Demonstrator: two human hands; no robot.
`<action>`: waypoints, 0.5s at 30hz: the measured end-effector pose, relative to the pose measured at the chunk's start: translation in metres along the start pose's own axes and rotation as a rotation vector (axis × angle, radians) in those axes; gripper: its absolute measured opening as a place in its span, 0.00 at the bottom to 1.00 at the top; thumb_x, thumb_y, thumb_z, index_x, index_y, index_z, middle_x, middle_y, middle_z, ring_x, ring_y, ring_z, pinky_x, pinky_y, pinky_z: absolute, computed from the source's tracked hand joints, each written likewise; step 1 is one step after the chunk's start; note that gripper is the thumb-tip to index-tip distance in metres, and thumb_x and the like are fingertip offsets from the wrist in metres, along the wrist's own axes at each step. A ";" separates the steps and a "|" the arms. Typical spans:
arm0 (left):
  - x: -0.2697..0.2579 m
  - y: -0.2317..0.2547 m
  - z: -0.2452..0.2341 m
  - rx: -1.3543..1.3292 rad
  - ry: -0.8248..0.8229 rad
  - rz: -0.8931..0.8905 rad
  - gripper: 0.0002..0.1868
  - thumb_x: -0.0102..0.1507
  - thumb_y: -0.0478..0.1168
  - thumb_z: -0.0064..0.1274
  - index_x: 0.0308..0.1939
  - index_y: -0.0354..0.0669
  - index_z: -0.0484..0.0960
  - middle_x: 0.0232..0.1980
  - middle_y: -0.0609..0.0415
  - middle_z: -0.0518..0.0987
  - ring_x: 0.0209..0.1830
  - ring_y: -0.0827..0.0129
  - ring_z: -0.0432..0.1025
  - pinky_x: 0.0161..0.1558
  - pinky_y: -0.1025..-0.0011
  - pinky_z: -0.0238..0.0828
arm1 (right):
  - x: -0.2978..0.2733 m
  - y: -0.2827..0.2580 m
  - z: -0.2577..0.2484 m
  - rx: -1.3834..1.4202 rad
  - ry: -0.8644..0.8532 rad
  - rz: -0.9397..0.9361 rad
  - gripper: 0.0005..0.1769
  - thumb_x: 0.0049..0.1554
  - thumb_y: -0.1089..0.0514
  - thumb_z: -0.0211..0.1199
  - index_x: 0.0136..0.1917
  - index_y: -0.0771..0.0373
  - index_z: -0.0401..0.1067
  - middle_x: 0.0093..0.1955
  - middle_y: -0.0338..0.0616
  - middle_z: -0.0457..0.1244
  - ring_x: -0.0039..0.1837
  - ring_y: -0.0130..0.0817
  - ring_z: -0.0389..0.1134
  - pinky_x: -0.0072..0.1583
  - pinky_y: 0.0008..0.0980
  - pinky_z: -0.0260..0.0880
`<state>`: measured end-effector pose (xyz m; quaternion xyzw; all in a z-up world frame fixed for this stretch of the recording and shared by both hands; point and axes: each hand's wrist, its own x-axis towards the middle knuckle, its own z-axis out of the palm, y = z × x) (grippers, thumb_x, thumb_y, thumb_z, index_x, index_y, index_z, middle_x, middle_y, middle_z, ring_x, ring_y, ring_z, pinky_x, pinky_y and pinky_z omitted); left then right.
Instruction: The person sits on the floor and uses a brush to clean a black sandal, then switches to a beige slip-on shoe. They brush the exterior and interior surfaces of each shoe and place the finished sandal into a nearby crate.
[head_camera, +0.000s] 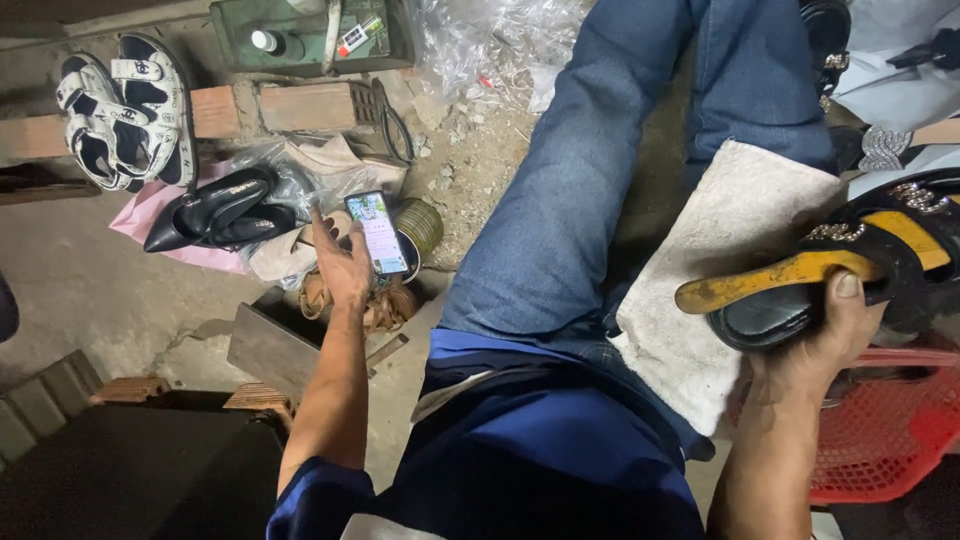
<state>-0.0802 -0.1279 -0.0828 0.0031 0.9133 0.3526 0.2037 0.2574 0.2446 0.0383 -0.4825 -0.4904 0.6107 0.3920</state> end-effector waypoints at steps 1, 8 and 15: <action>0.001 -0.004 0.001 0.000 0.000 -0.001 0.44 0.69 0.55 0.44 0.80 0.36 0.43 0.82 0.33 0.48 0.82 0.41 0.48 0.76 0.48 0.51 | -0.001 -0.001 0.001 -0.001 0.000 0.001 0.33 0.61 0.42 0.64 0.74 0.54 0.62 0.70 0.35 0.61 0.73 0.30 0.62 0.78 0.32 0.64; -0.012 0.058 0.014 -0.033 0.100 0.159 0.32 0.71 0.42 0.46 0.77 0.40 0.55 0.76 0.38 0.66 0.74 0.49 0.63 0.67 0.55 0.67 | -0.002 -0.004 0.006 -0.009 -0.012 0.007 0.32 0.61 0.43 0.62 0.74 0.53 0.62 0.71 0.37 0.61 0.74 0.31 0.63 0.78 0.33 0.65; -0.092 0.201 0.067 -0.189 -0.242 0.707 0.18 0.73 0.41 0.46 0.67 0.43 0.72 0.65 0.48 0.77 0.66 0.56 0.72 0.69 0.56 0.69 | -0.010 -0.008 0.008 -0.084 -0.061 -0.026 0.36 0.63 0.41 0.62 0.77 0.56 0.57 0.69 0.41 0.58 0.72 0.34 0.61 0.76 0.37 0.65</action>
